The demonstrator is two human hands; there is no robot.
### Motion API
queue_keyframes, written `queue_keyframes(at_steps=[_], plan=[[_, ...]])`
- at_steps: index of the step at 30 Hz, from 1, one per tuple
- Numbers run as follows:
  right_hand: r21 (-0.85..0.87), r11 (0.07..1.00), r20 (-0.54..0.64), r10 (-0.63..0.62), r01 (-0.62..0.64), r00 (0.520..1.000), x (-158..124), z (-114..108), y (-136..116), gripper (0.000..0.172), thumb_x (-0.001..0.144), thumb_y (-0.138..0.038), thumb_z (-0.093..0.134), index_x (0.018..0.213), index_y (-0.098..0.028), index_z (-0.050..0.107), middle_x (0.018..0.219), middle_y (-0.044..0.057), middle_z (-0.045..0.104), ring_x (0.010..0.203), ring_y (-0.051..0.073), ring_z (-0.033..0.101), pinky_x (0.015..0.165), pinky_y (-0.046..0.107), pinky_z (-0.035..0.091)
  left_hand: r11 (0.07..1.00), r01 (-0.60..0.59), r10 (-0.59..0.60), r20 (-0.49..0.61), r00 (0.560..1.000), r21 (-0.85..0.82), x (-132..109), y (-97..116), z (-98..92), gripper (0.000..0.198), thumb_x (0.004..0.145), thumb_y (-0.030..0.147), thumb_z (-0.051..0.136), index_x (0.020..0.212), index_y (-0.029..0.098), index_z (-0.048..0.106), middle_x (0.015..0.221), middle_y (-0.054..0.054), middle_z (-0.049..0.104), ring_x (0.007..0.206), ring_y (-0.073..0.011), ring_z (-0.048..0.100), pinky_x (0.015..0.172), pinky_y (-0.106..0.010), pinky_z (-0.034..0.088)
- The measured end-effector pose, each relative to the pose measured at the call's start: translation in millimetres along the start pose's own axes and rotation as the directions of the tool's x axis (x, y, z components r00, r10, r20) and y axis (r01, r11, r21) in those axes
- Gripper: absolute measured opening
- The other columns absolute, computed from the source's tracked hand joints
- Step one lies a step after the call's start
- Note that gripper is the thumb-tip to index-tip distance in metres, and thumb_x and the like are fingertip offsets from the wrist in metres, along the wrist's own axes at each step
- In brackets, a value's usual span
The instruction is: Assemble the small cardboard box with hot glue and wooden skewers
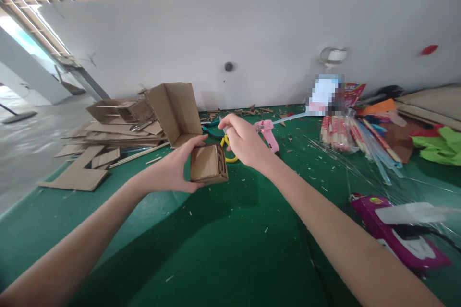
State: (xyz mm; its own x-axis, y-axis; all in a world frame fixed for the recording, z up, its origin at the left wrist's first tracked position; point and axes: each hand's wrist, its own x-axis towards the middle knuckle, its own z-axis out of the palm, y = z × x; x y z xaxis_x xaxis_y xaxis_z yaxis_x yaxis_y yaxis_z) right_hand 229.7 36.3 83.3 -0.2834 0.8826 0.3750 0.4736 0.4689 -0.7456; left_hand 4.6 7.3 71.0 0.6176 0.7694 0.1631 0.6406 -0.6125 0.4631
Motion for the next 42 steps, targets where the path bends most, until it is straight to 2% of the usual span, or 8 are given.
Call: queue_keyframes(at_steps=[2,5,10,19,26,33,39,42], plan=[[-0.007,1.0,0.15,-0.003,0.004,0.989,-0.5,-2.9,3.5,0.031,0.09,-0.031,0.04,0.117,-0.022,0.052,0.101,0.007,0.06,0.077,0.017,0.061,0.065,0.032,0.05,0.999,-0.032,0.034,-0.105,0.994,0.026,-0.7,-3.1,-3.6,0.093,0.067,0.039,0.074,0.144,0.023,0.024,0.144,-0.015,0.039,0.129,-0.0338,0.043,0.102,-0.044,0.042],[-0.035,0.989,0.309,-0.129,0.147,0.942,-1.3,-8.2,9.6,0.069,0.081,-0.049,0.061,0.141,-0.027,0.036,0.137,0.012,0.049,0.117,0.028,0.054,0.086,0.039,0.051,0.999,-0.051,0.05,-0.2,0.978,-0.004,-0.1,-8.0,-6.9,0.084,0.066,0.033,0.075,0.136,0.023,0.031,0.135,-0.013,0.044,0.123,-0.0312,0.047,0.1,-0.042,0.044],[-0.211,0.928,0.322,-0.23,0.306,0.918,-2.7,-9.7,14.0,0.105,0.063,-0.058,0.075,0.15,-0.03,0.022,0.154,0.011,0.029,0.136,0.036,0.036,0.105,0.05,0.039,0.991,-0.041,0.009,-0.238,0.971,-0.131,-1.2,-14.6,-4.7,0.086,0.065,0.036,0.077,0.134,0.025,0.028,0.133,-0.013,0.044,0.118,-0.0303,0.051,0.095,-0.041,0.047],[-0.349,0.877,0.314,-0.222,0.33,0.923,-5.9,-7.2,1.1,0.088,0.061,-0.055,0.074,0.137,-0.023,0.044,0.136,0.013,0.051,0.11,0.034,0.058,0.083,0.044,0.049,0.999,-0.02,0.024,-0.161,0.987,0.029,1.1,-8.5,-1.3,0.106,0.067,0.048,0.077,0.147,0.024,0.011,0.15,-0.018,0.026,0.135,-0.0388,0.034,0.106,-0.052,0.037],[-0.367,0.882,0.366,-0.156,0.297,0.917,-7.8,-4.1,2.0,0.11,0.057,-0.067,0.072,0.149,-0.022,0.029,0.147,0.016,0.041,0.114,0.038,0.056,0.083,0.048,0.049,1.0,0.013,-0.013,-0.242,0.97,0.002,2.7,-7.3,8.5,0.086,0.061,0.041,0.079,0.132,0.023,0.034,0.129,-0.013,0.052,0.116,-0.0337,0.055,0.096,-0.046,0.046],[-0.314,0.889,0.321,-0.23,0.332,0.919,-8.0,-7.2,-0.9,0.081,0.059,-0.057,0.074,0.127,-0.02,0.05,0.125,0.01,0.059,0.102,0.028,0.061,0.078,0.038,0.049,0.999,-0.024,0.017,-0.205,0.979,-0.034,1.4,-8.9,4.5,0.09,0.063,0.044,0.078,0.136,0.022,0.03,0.134,-0.015,0.048,0.119,-0.0333,0.052,0.097,-0.044,0.046],[-0.41,0.837,0.349,-0.224,0.363,0.91,-8.5,-6.9,-8.4,0.076,0.06,-0.055,0.072,0.124,-0.019,0.051,0.122,0.011,0.06,0.092,0.029,0.063,0.066,0.037,0.047,0.999,-0.03,0.022,-0.226,0.974,-0.033,1.8,-1.4,5.8,0.086,0.062,0.041,0.079,0.133,0.023,0.033,0.132,-0.014,0.048,0.118,-0.0326,0.052,0.096,-0.043,0.047],[-0.386,0.853,0.358,-0.213,0.352,0.909,-9.7,-7.2,-8.9,0.094,0.062,-0.059,0.071,0.14,-0.019,0.039,0.138,0.015,0.05,0.111,0.035,0.057,0.076,0.042,0.048,0.997,-0.041,0.019,-0.295,0.955,-0.068,2.6,-0.3,6.1,0.079,0.06,0.037,0.079,0.126,0.022,0.038,0.121,-0.011,0.054,0.109,-0.0291,0.057,0.091,-0.04,0.049]])
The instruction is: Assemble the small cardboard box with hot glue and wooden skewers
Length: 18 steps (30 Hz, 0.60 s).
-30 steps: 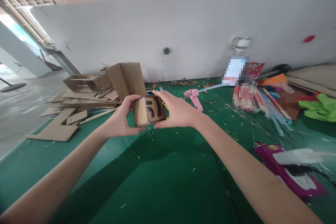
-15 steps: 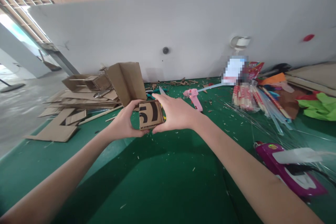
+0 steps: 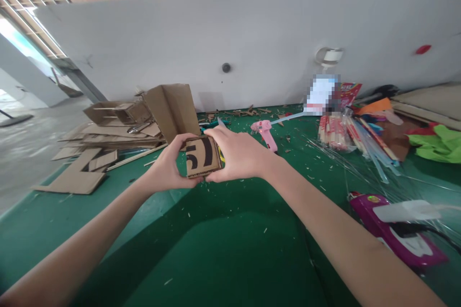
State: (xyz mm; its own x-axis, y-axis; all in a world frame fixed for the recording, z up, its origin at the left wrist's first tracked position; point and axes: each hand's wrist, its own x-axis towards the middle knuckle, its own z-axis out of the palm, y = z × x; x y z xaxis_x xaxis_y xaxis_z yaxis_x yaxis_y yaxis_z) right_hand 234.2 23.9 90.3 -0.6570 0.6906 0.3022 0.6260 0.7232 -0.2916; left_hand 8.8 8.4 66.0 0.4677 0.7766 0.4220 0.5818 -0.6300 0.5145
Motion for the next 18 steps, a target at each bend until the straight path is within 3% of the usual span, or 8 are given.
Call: queue_keyframes(at_steps=[3,6,13,18], plan=[[0.088,0.996,-0.031,0.005,-0.002,1.0,-1.3,0.4,1.1,0.105,0.063,-0.059,0.071,0.149,-0.019,0.025,0.149,0.015,0.039,0.126,0.036,0.047,0.091,0.045,0.045,0.996,-0.005,0.003,-0.02,1.0,-0.092,1.0,1.0,-2.1,0.078,0.061,0.036,0.08,0.125,0.022,0.038,0.117,-0.01,0.056,0.105,-0.0266,0.059,0.09,-0.038,0.05],[0.153,0.988,-0.1,-0.023,0.038,0.995,-1.3,-0.2,0.9,0.091,0.063,-0.054,0.072,0.141,-0.021,0.038,0.139,0.012,0.049,0.12,0.032,0.052,0.094,0.043,0.044,0.99,-0.032,0.026,-0.042,0.999,-0.14,1.7,3.1,-4.4,0.078,0.06,0.034,0.08,0.125,0.022,0.038,0.115,-0.009,0.057,0.103,-0.0256,0.06,0.089,-0.037,0.051],[0.094,0.993,-0.109,-0.055,0.065,0.993,-0.3,-2.2,-1.3,0.073,0.059,-0.047,0.075,0.121,-0.02,0.047,0.12,0.009,0.057,0.102,0.028,0.058,0.079,0.039,0.046,0.999,-0.044,0.045,-0.034,0.998,0.009,1.1,2.4,-3.5,0.077,0.059,0.035,0.079,0.124,0.023,0.04,0.116,-0.008,0.056,0.103,-0.0266,0.059,0.086,-0.04,0.051],[0.038,0.998,-0.076,-0.047,0.05,0.996,-2.3,-5.8,-4.2,0.075,0.058,-0.051,0.076,0.119,-0.021,0.045,0.115,0.008,0.054,0.097,0.027,0.057,0.069,0.036,0.044,0.998,-0.069,0.069,-0.025,0.997,0.005,0.1,2.3,-5.2,0.077,0.059,0.036,0.079,0.124,0.023,0.04,0.115,-0.008,0.057,0.103,-0.0255,0.06,0.084,-0.037,0.052]])
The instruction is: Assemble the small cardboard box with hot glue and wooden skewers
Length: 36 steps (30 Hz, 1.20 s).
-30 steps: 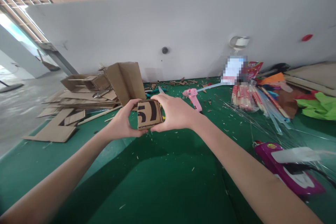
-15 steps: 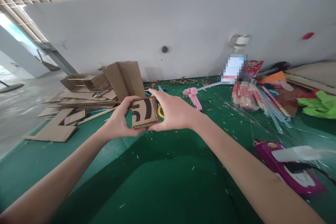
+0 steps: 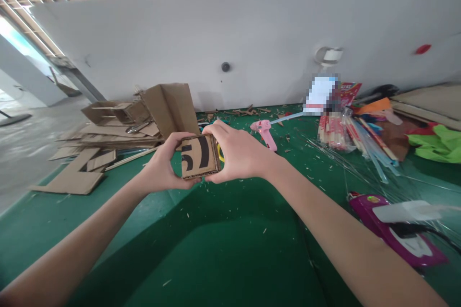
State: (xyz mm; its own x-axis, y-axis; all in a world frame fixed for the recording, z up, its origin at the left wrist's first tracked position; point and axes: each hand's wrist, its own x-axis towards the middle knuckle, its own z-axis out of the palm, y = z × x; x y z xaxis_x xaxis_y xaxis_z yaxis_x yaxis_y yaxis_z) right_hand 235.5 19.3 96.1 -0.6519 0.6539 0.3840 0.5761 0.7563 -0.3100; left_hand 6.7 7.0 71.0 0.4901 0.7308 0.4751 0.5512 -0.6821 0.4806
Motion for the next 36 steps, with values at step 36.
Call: queue_keyframes(at_steps=[36], plan=[[0.233,0.972,-0.069,-0.018,0.034,0.997,0.8,-8.1,-3.2,0.076,0.059,-0.049,0.079,0.122,-0.026,0.044,0.121,0.008,0.051,0.104,0.025,0.054,0.079,0.037,0.048,0.989,-0.077,0.068,-0.072,0.995,-0.129,-0.7,3.5,-9.5,0.082,0.058,0.033,0.084,0.125,0.027,0.038,0.125,-0.011,0.053,0.112,-0.0279,0.058,0.09,-0.041,0.052]])
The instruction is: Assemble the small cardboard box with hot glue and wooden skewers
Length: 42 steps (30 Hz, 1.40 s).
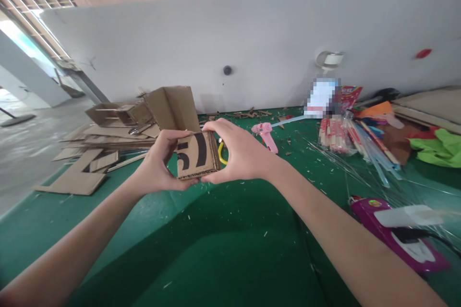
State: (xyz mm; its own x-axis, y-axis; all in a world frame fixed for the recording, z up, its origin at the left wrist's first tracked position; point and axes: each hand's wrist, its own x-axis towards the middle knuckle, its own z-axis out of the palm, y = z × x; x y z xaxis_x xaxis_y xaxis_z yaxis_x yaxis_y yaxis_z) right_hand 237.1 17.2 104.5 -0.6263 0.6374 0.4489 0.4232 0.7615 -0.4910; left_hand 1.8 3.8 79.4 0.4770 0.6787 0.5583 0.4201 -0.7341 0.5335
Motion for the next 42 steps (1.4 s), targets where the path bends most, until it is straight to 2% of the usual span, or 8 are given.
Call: queue_keyframes(at_steps=[7,12,17,26,31,37,42], plan=[[-0.022,0.999,0.012,-0.035,0.036,0.999,0.5,-1.4,-1.6,0.069,0.059,-0.048,0.078,0.116,-0.027,0.045,0.114,0.006,0.051,0.095,0.024,0.054,0.072,0.035,0.046,0.999,-0.011,0.011,0.015,1.0,0.042,-1.0,0.9,-1.5,0.082,0.059,0.035,0.083,0.126,0.028,0.037,0.125,-0.011,0.053,0.109,-0.0282,0.059,0.089,-0.042,0.053],[-0.072,0.996,0.038,-0.052,0.054,0.998,-0.6,0.5,-1.6,0.077,0.063,-0.05,0.076,0.128,-0.03,0.042,0.124,0.007,0.05,0.107,0.027,0.053,0.08,0.038,0.046,0.996,-0.016,0.011,0.05,0.999,0.085,-0.3,2.2,-4.7,0.081,0.06,0.038,0.082,0.127,0.028,0.038,0.125,-0.01,0.053,0.108,-0.0272,0.059,0.088,-0.04,0.053],[-0.089,0.992,0.04,-0.084,0.088,0.996,0.1,2.7,0.6,0.074,0.062,-0.049,0.077,0.126,-0.029,0.045,0.119,0.006,0.051,0.105,0.026,0.053,0.084,0.041,0.045,0.991,-0.029,0.021,0.057,0.998,0.13,0.8,4.0,-4.2,0.081,0.06,0.039,0.081,0.127,0.027,0.038,0.124,-0.009,0.054,0.106,-0.0265,0.059,0.089,-0.04,0.053],[-0.081,0.995,0.05,-0.061,0.065,0.997,1.1,2.9,2.5,0.073,0.061,-0.05,0.077,0.125,-0.03,0.048,0.117,0.006,0.051,0.099,0.025,0.055,0.078,0.038,0.047,0.983,-0.018,0.005,0.072,0.997,0.183,0.6,3.5,-4.3,0.081,0.06,0.042,0.081,0.127,0.027,0.037,0.121,-0.009,0.053,0.105,-0.0261,0.059,0.088,-0.039,0.053],[-0.093,0.995,0.07,-0.036,0.043,0.997,1.1,0.8,2.0,0.072,0.062,-0.051,0.076,0.126,-0.03,0.049,0.118,0.006,0.052,0.098,0.025,0.056,0.077,0.038,0.047,0.991,0.001,-0.01,0.068,0.998,0.132,1.0,2.3,-3.1,0.08,0.061,0.04,0.081,0.124,0.027,0.033,0.12,-0.009,0.051,0.106,-0.0254,0.058,0.091,-0.04,0.052],[-0.07,0.997,0.024,0.024,-0.022,0.999,-1.3,3.1,4.9,0.091,0.059,-0.055,0.077,0.137,-0.027,0.039,0.134,0.01,0.05,0.115,0.031,0.053,0.086,0.043,0.046,0.995,0.0,-0.006,0.062,0.998,0.097,1.5,0.9,-2.6,0.077,0.06,0.039,0.081,0.12,0.026,0.034,0.124,-0.011,0.05,0.11,-0.0269,0.057,0.093,-0.042,0.052],[-0.085,0.996,0.01,0.005,-0.004,1.0,-0.5,3.5,4.4,0.078,0.058,-0.052,0.078,0.125,-0.025,0.047,0.121,0.008,0.057,0.105,0.027,0.057,0.08,0.039,0.047,0.996,0.0,-0.006,0.068,0.998,0.089,0.8,0.8,-3.8,0.075,0.062,0.037,0.081,0.121,0.027,0.036,0.128,-0.011,0.05,0.116,-0.0286,0.055,0.093,-0.042,0.051]])
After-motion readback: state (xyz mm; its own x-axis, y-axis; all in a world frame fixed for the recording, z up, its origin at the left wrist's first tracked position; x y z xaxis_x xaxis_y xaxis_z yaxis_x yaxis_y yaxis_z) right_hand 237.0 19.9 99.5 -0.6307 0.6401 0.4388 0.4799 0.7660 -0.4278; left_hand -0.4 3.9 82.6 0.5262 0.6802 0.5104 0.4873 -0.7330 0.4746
